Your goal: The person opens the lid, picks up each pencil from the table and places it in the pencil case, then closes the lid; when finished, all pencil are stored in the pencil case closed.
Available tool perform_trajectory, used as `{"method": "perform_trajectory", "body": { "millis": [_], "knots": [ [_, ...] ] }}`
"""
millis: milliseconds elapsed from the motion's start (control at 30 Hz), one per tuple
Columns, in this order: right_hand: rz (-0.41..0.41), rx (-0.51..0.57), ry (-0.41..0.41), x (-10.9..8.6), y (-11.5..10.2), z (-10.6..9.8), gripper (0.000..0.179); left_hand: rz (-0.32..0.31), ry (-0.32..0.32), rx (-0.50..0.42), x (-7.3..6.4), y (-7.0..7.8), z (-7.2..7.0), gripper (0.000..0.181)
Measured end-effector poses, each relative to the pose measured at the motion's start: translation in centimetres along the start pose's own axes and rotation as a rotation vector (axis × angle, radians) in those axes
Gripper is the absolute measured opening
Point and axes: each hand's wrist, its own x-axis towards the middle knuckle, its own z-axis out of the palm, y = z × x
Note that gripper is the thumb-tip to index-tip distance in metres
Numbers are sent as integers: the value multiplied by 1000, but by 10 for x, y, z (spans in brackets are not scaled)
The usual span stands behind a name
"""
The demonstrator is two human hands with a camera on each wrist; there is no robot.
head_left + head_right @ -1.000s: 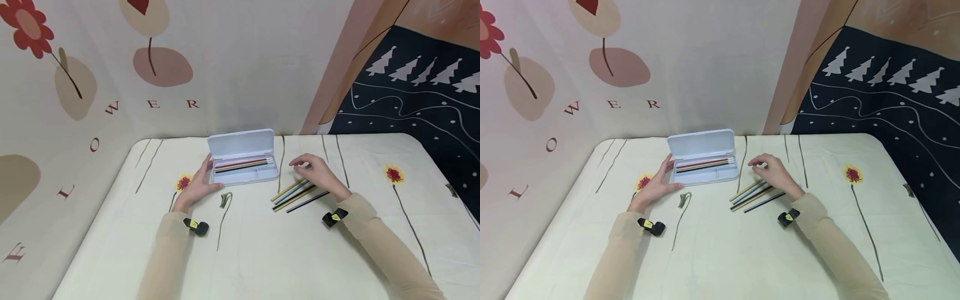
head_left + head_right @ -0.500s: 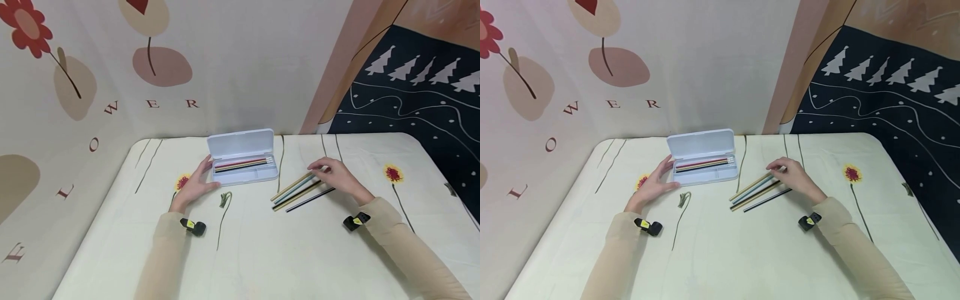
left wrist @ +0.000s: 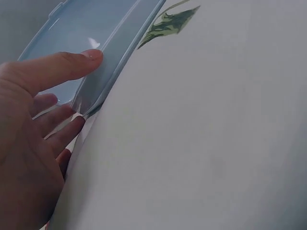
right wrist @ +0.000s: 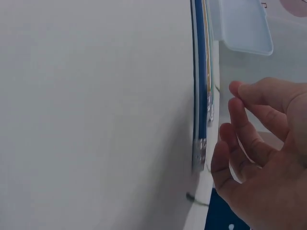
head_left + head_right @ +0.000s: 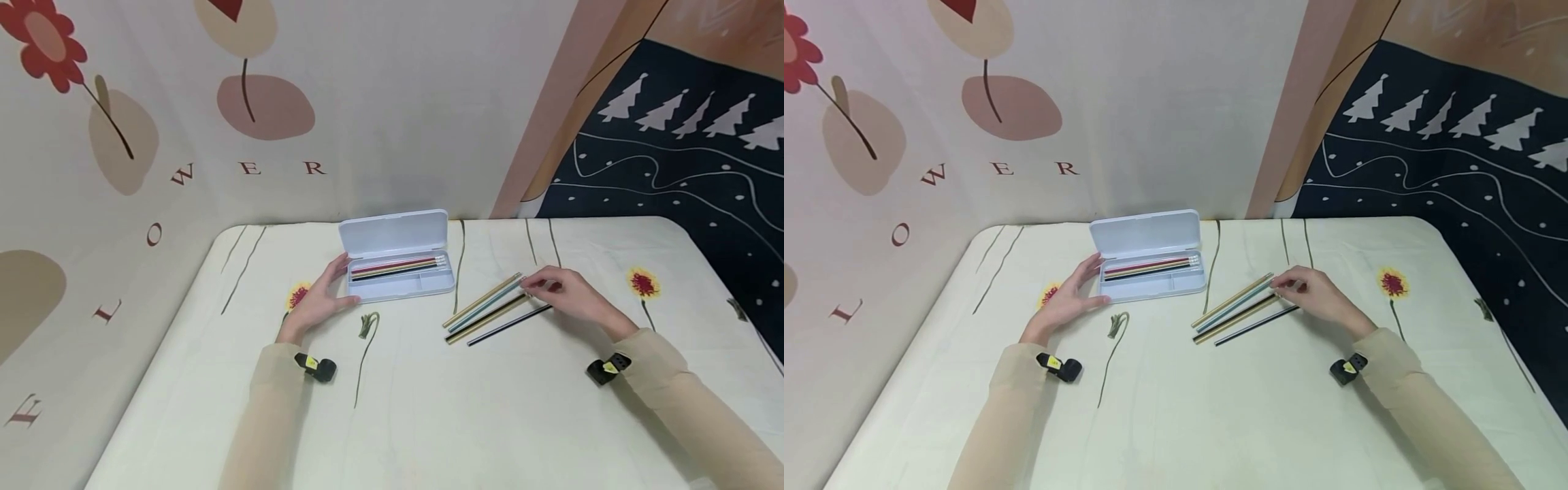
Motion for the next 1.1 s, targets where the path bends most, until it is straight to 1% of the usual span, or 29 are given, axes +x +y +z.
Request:
{"method": "perform_trajectory", "body": {
  "millis": [200, 300, 467, 533, 700, 833, 967, 1100],
  "knots": [
    [14, 5, -27, -10, 7, -6, 15, 7, -15, 8, 0, 2, -2, 94],
    [7, 21, -42, -14, 9, -9, 16, 3, -17, 11, 0, 3, -3, 94],
    [-17, 66, -72, -19, 15, -12, 17, 10, -19, 5, 1, 1, -3, 93],
    [-11, 86, -89, -20, 17, -13, 18, 7, -21, 7, 1, 1, -3, 93],
    [13, 109, -132, -22, 24, -16, 19, 2, -24, 12, 3, -2, -3, 93],
    [23, 94, -148, -22, 25, -17, 20, 4, -27, 11, 3, -2, -3, 93],
    [50, 87, -165, -21, 25, -17, 19, -6, -33, 6, 4, -1, -3, 94],
    [42, 100, -171, -19, 25, -16, 16, -17, -42, 0, 4, -1, -5, 95]
  ]
}}
